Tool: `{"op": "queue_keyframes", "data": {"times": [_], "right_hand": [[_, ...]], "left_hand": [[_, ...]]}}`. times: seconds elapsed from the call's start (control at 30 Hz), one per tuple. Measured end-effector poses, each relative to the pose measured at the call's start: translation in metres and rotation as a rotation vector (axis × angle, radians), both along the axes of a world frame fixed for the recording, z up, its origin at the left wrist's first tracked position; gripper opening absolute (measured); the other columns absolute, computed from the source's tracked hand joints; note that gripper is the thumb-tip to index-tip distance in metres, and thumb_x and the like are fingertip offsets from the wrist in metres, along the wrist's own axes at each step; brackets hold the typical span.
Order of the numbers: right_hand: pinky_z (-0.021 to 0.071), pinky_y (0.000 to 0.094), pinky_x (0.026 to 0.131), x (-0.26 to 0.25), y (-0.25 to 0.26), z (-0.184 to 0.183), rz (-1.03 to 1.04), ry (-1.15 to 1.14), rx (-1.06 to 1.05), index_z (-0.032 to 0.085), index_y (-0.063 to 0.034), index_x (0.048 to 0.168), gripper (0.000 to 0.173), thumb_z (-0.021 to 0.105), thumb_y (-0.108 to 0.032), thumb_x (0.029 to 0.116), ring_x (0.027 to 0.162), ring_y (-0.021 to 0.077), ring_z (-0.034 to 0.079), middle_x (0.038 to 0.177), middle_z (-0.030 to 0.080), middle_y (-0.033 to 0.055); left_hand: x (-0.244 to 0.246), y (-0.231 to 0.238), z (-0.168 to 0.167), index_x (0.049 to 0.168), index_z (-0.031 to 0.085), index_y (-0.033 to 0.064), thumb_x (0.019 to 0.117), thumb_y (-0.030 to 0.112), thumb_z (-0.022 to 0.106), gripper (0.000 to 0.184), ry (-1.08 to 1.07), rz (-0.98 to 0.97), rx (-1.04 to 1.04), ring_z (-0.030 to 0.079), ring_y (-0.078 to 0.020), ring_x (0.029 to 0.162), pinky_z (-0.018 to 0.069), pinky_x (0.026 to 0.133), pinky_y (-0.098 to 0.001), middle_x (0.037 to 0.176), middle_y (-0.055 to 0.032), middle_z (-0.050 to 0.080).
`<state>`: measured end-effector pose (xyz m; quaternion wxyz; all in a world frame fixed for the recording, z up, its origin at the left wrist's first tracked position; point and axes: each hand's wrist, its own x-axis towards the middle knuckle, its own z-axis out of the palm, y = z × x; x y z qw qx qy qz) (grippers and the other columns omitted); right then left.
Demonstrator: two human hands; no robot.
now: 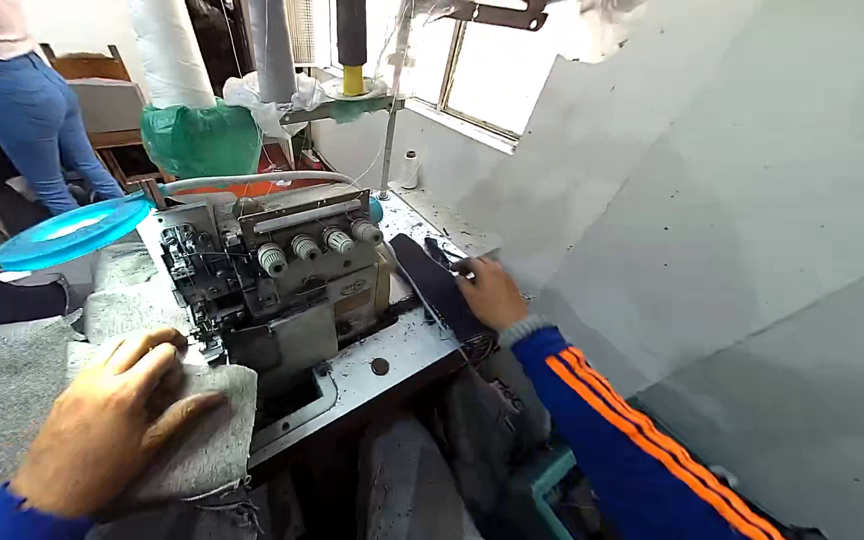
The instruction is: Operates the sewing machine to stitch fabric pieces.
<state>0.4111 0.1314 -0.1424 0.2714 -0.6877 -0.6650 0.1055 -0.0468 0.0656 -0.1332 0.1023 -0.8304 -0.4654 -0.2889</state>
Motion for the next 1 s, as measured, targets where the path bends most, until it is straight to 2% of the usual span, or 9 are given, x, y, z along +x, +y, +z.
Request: {"op": "queue_keyframes", "data": {"times": [0.1, 0.2, 0.33, 0.47, 0.6, 0.7, 0.77, 0.87, 1.0], "right_hand": [[0.0407, 0.0641, 0.107, -0.010, 0.070, 0.000, 0.008, -0.027, -0.151, 0.065, 0.0043, 0.128, 0.032, 0.054, -0.014, 0.1041, 0.127, 0.0498, 0.054, 0.132, 0.059, 0.0316], [0.0406, 0.0704, 0.103, -0.024, 0.123, -0.019, -0.034, -0.089, -0.205, 0.065, 0.0021, 0.129, 0.036, 0.059, -0.022, 0.1025, 0.129, 0.0538, 0.051, 0.133, 0.058, 0.0332], [0.0400, 0.0777, 0.097, -0.042, 0.139, -0.018, -0.090, -0.190, -0.229, 0.066, 0.0117, 0.116, 0.040, 0.072, -0.021, 0.0933, 0.127, 0.0609, 0.049, 0.131, 0.055, 0.0409], [0.0340, 0.0832, 0.094, -0.041, 0.115, -0.013, -0.028, -0.016, -0.080, 0.060, 0.0132, 0.124, 0.038, 0.068, -0.008, 0.0938, 0.123, 0.0676, 0.045, 0.128, 0.051, 0.0462], [0.0478, 0.0723, 0.073, -0.052, 0.020, 0.019, 0.074, 0.186, 0.288, 0.049, 0.0104, 0.129, 0.040, 0.064, -0.001, 0.0940, 0.087, 0.0542, 0.064, 0.100, 0.063, 0.0361], [0.0594, 0.0428, 0.079, -0.086, -0.057, 0.029, 0.177, 0.368, 0.429, 0.038, -0.0008, 0.145, 0.068, 0.068, -0.008, 0.0837, 0.092, 0.0177, 0.070, 0.111, 0.070, 0.0128], [0.0592, 0.0260, 0.080, -0.124, -0.094, 0.024, 0.282, 0.482, 0.428, 0.040, 0.0012, 0.147, 0.067, 0.068, -0.011, 0.0876, 0.091, 0.0017, 0.069, 0.107, 0.072, 0.0024], [0.0584, 0.0255, 0.075, -0.194, -0.115, 0.011, 0.405, 0.567, 0.426, 0.066, 0.0099, 0.121, 0.030, 0.058, -0.008, 0.0976, 0.081, 0.0084, 0.071, 0.093, 0.075, 0.0106], [0.0566, 0.0210, 0.089, -0.258, -0.116, 0.009, 0.538, 0.842, 0.418, 0.067, 0.0135, 0.116, 0.027, 0.052, -0.002, 0.1000, 0.095, 0.0079, 0.072, 0.104, 0.075, 0.0154]], "left_hand": [[0.003, 0.003, -0.001, 0.101, 0.072, 0.0034, 0.0918, 0.072, 0.043, 0.075, 0.008, 0.029, 0.008, 0.069, -0.0381, 0.105, 0.0546, 0.085, -0.0563, 0.112, -0.0166, 0.072], [0.005, -0.002, -0.004, 0.102, 0.074, 0.0073, 0.0943, 0.072, 0.039, 0.074, -0.017, 0.073, 0.060, 0.070, -0.0326, 0.104, 0.0550, 0.086, -0.0511, 0.111, -0.0117, 0.074], [0.009, -0.005, 0.003, 0.094, 0.074, 0.0089, 0.0921, 0.065, 0.052, 0.061, 0.019, 0.080, 0.077, 0.071, -0.0296, 0.093, 0.0578, 0.082, -0.0491, 0.095, -0.0090, 0.074], [0.012, -0.005, 0.027, 0.096, 0.071, 0.0076, 0.0891, 0.051, 0.070, 0.044, 0.075, -0.034, -0.125, 0.068, -0.0261, 0.076, 0.0554, 0.074, -0.0472, 0.077, -0.0055, 0.068], [0.017, -0.008, 0.058, 0.093, 0.073, 0.0028, 0.0919, 0.023, 0.075, 0.021, 0.058, -0.159, -0.441, 0.070, -0.0243, 0.081, 0.0573, 0.076, -0.0440, 0.087, -0.0104, 0.070], [0.013, -0.014, 0.064, 0.092, 0.072, 0.0111, 0.0909, 0.020, 0.074, 0.009, -0.116, -0.240, -0.417, 0.067, -0.0044, 0.072, 0.0560, 0.066, -0.0244, 0.081, 0.0031, 0.070], [0.013, -0.019, 0.059, 0.091, 0.076, 0.0166, 0.0901, 0.024, 0.072, 0.009, -0.245, -0.270, -0.267, 0.064, 0.0064, 0.069, 0.0529, 0.063, -0.0134, 0.077, 0.0118, 0.072], [0.020, -0.031, 0.054, 0.088, 0.078, 0.0124, 0.0916, 0.024, 0.072, 0.014, -0.384, -0.302, -0.140, 0.064, 0.0069, 0.070, 0.0531, 0.065, -0.0100, 0.078, 0.0097, 0.071], [0.023, -0.045, 0.061, 0.087, 0.076, 0.0096, 0.0897, 0.021, 0.076, 0.012, -0.443, -0.285, -0.149, 0.069, -0.0011, 0.093, 0.0584, 0.081, -0.0159, 0.102, 0.0030, 0.074]]}}
